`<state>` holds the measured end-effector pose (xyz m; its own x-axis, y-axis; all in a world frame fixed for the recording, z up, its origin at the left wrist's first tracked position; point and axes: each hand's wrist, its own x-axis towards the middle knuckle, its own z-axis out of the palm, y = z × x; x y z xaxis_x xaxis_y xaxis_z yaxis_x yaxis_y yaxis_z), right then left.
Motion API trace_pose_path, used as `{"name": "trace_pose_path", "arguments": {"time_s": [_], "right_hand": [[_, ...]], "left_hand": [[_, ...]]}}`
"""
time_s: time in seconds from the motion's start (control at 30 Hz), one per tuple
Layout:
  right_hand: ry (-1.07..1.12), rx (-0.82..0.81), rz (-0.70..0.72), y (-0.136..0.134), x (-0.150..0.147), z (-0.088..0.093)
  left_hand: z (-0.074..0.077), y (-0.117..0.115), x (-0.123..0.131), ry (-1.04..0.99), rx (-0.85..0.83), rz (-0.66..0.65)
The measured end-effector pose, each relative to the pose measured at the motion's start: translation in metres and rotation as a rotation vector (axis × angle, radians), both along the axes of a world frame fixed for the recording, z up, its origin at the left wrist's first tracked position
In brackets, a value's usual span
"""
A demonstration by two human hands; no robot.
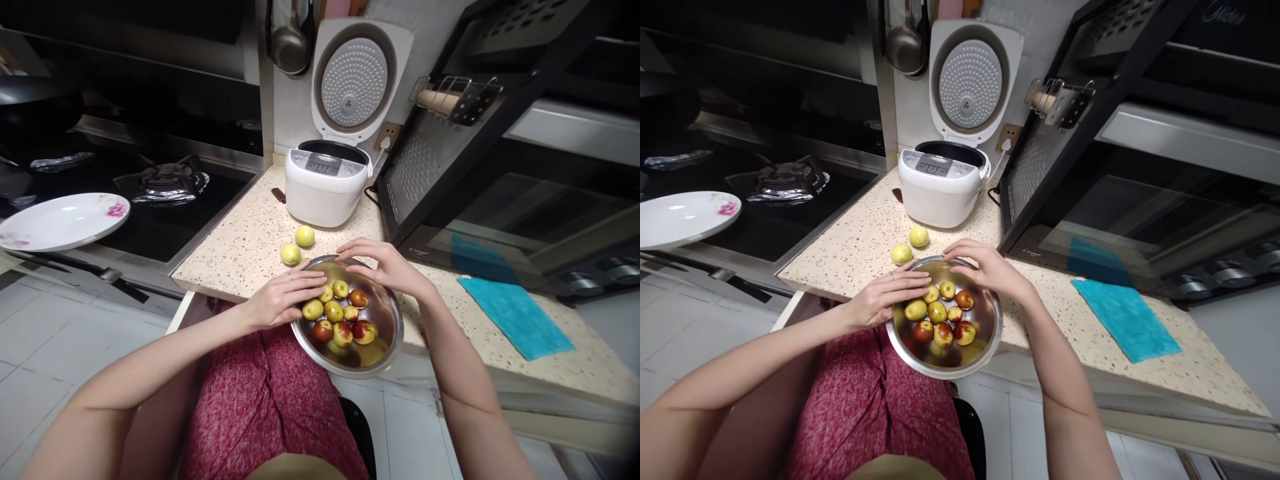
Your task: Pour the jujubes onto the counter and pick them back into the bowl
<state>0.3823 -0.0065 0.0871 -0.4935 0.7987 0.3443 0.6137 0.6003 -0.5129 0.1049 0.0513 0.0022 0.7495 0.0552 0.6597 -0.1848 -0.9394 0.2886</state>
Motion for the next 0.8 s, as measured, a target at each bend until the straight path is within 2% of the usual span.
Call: {"name": "trace_pose_path", "arguments": {"time_s": [0.2,0.4,0.47,0.53,0.6,0.63,0.7,0.8], "right_hand": [[-0.101,-0.035,-0.026,0.006,0.000,-0.012],[-0.104,-0.105,0.029,0.006,0.003,-0.008],[-0.102,-0.111,0.030,0.006,0.004,-0.006],[-0.106,-0.115,0.022,0.007,0.004,-0.007],[-0.111,-0.121,0.018,0.007,0.003,-0.008],[-0.110,-0.122,0.015,0.008,0.002,-0.008],[-0.108,-0.121,0.013,0.008,0.002,-0.009],[-0.108,-0.123,0.010,0.008,0.002,-0.008]], "left_hand": [[0.005,-0.018,0.005,0.082,0.007,-0.047],[0.011,-0.029,0.005,0.092,0.131,-0.117],[0.014,-0.024,0.003,0.005,0.076,-0.041],[0.017,-0.015,0.001,-0.058,0.004,0.142],[0.018,-0.005,0.000,-0.008,-0.010,0.319],[0.017,0.000,0.000,0.045,0.019,0.365],[0.013,0.006,0.002,0.171,0.105,0.403],[0.004,0.010,0.004,0.291,0.192,0.392]]}}
